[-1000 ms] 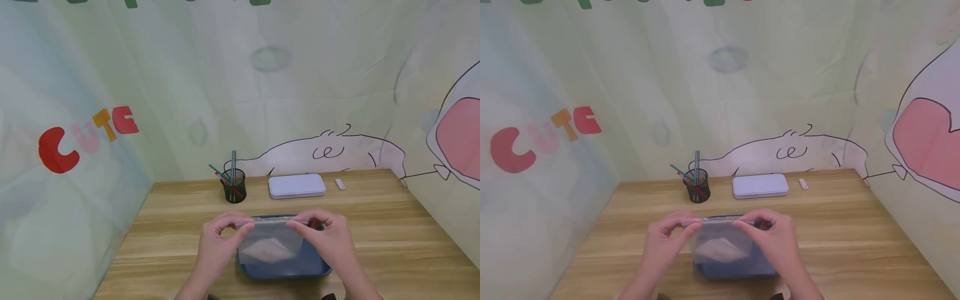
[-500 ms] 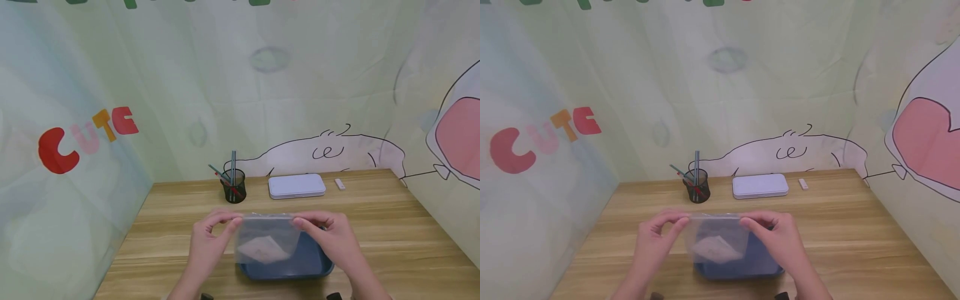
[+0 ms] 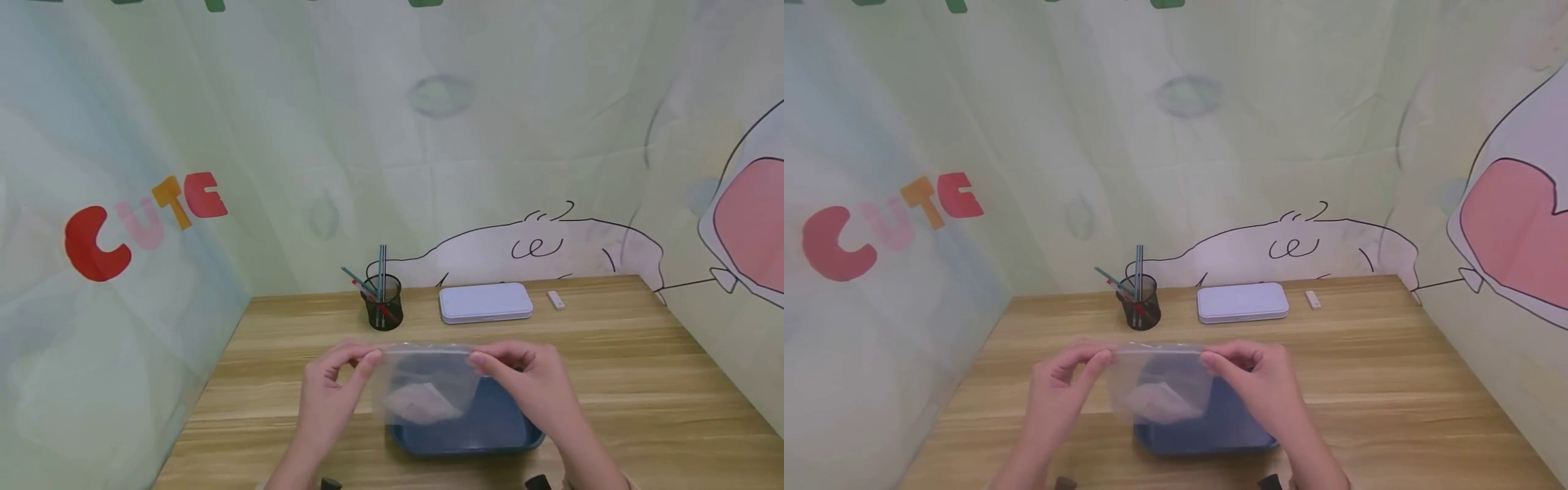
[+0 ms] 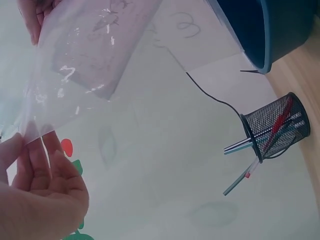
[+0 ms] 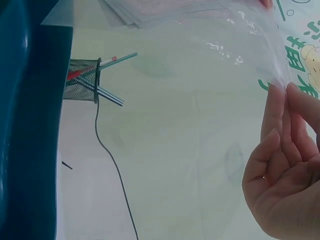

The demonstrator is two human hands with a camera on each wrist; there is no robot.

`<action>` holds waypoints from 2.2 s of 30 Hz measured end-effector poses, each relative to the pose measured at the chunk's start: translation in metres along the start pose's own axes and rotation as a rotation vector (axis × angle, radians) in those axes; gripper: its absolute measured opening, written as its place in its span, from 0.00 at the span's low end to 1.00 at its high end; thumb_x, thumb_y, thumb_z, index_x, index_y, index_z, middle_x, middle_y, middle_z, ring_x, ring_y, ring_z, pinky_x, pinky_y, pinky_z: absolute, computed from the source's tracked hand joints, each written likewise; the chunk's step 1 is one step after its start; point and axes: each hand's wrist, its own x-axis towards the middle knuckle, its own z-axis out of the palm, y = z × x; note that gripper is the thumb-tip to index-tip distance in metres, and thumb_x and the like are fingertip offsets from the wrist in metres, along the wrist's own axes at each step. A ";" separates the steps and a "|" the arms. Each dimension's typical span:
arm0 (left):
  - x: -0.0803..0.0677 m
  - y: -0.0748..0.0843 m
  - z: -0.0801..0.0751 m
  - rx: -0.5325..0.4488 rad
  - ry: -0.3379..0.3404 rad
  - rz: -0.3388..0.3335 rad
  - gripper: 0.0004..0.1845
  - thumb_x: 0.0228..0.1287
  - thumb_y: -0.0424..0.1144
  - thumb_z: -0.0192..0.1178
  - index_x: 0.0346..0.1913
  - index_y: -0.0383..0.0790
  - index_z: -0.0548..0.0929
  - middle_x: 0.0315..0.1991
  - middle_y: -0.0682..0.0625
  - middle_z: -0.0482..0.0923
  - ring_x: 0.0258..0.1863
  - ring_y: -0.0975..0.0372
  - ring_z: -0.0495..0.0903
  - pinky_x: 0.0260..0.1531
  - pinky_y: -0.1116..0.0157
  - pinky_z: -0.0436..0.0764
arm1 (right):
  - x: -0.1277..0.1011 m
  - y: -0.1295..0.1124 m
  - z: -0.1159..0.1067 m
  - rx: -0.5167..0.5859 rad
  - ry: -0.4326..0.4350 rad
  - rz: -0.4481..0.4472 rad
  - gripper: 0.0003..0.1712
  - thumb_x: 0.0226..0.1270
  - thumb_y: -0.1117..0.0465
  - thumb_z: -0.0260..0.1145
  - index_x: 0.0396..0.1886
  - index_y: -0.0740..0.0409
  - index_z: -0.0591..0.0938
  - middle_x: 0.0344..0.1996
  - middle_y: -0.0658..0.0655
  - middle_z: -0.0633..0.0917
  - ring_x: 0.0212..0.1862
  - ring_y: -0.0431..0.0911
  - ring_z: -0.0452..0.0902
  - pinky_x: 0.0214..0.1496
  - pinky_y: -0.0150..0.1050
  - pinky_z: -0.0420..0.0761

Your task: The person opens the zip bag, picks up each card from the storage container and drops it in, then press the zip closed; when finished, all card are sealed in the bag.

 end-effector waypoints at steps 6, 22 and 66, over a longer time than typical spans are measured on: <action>0.001 -0.003 -0.003 -0.101 0.026 0.020 0.05 0.59 0.31 0.56 0.34 0.34 0.81 0.28 0.47 0.80 0.25 0.58 0.77 0.26 0.66 0.79 | 0.006 0.010 0.008 0.077 -0.051 -0.026 0.07 0.54 0.60 0.66 0.31 0.57 0.84 0.23 0.54 0.83 0.28 0.48 0.79 0.32 0.41 0.81; 0.016 -0.062 -0.028 -0.169 0.302 -0.175 0.16 0.68 0.47 0.42 0.47 0.38 0.69 0.26 0.39 0.77 0.19 0.54 0.75 0.10 0.66 0.74 | -0.002 0.032 0.069 0.000 -0.222 -0.204 0.25 0.61 0.56 0.61 0.58 0.48 0.68 0.32 0.47 0.83 0.29 0.41 0.80 0.30 0.34 0.80; 0.043 -0.202 -0.083 0.239 0.042 -0.581 0.16 0.64 0.40 0.52 0.44 0.28 0.76 0.27 0.40 0.78 0.17 0.58 0.77 0.17 0.66 0.79 | 0.012 0.079 0.168 -1.169 -0.391 -0.933 0.04 0.44 0.52 0.68 0.15 0.37 0.83 0.13 0.39 0.76 0.20 0.38 0.59 0.17 0.27 0.56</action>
